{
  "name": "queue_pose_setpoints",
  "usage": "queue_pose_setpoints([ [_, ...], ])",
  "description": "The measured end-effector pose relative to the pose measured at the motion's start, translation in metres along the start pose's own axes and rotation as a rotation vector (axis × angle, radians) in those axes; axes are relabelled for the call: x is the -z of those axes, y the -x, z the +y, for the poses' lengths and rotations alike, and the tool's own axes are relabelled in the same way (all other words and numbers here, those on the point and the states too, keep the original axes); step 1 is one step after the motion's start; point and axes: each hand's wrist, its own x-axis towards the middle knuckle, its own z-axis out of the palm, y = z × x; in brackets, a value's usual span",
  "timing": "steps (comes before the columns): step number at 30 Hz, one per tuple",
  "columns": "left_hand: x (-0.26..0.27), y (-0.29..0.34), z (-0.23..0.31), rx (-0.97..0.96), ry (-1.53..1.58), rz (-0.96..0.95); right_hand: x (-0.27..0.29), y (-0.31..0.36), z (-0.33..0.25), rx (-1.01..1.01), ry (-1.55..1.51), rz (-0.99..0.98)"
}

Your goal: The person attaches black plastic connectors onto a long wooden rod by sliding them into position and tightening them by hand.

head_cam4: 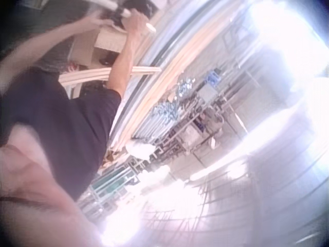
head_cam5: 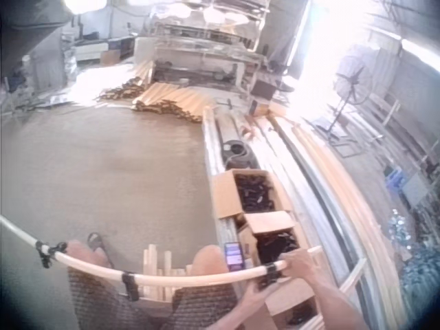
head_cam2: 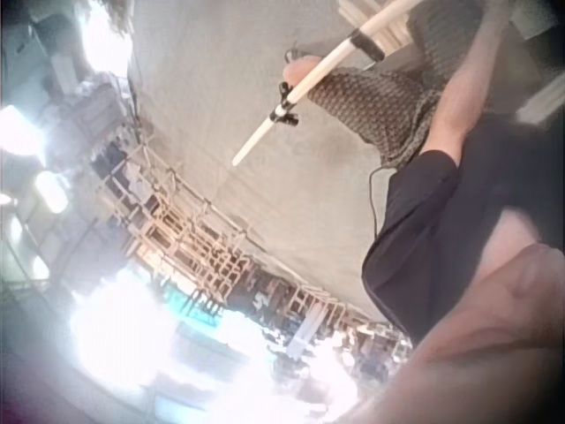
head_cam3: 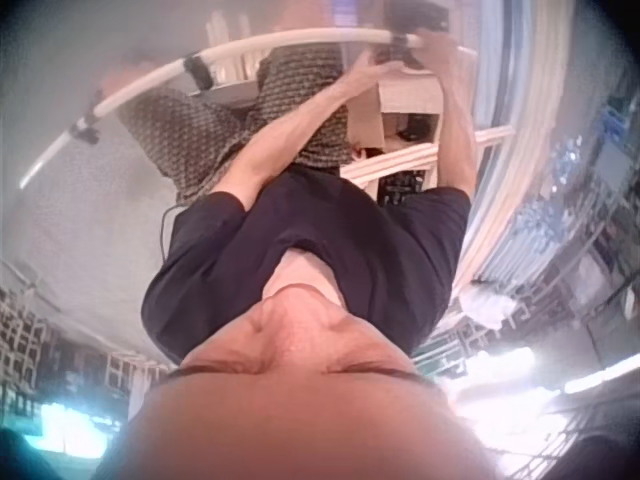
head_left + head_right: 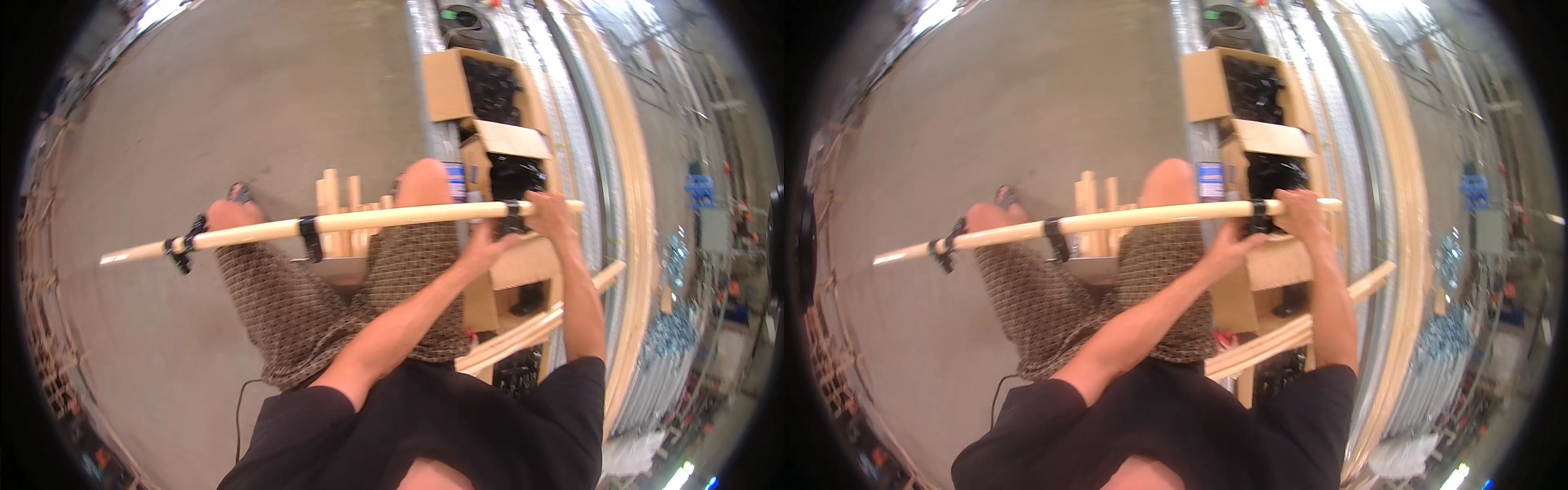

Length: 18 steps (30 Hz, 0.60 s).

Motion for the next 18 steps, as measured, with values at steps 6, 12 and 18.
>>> queue_pose_setpoints([
  [6,0.003,0.0,-0.015,-0.01,-0.032,0.005,0.01,0.003,-0.012,0.016,0.008,0.038],
  [12,0.001,0.003,-0.004,0.038,-0.134,0.028,0.0,0.005,0.004,0.007,0.004,0.073],
  [18,0.004,-0.006,-0.017,0.051,-0.234,0.034,-0.022,0.005,0.018,0.052,-0.012,0.211],
])
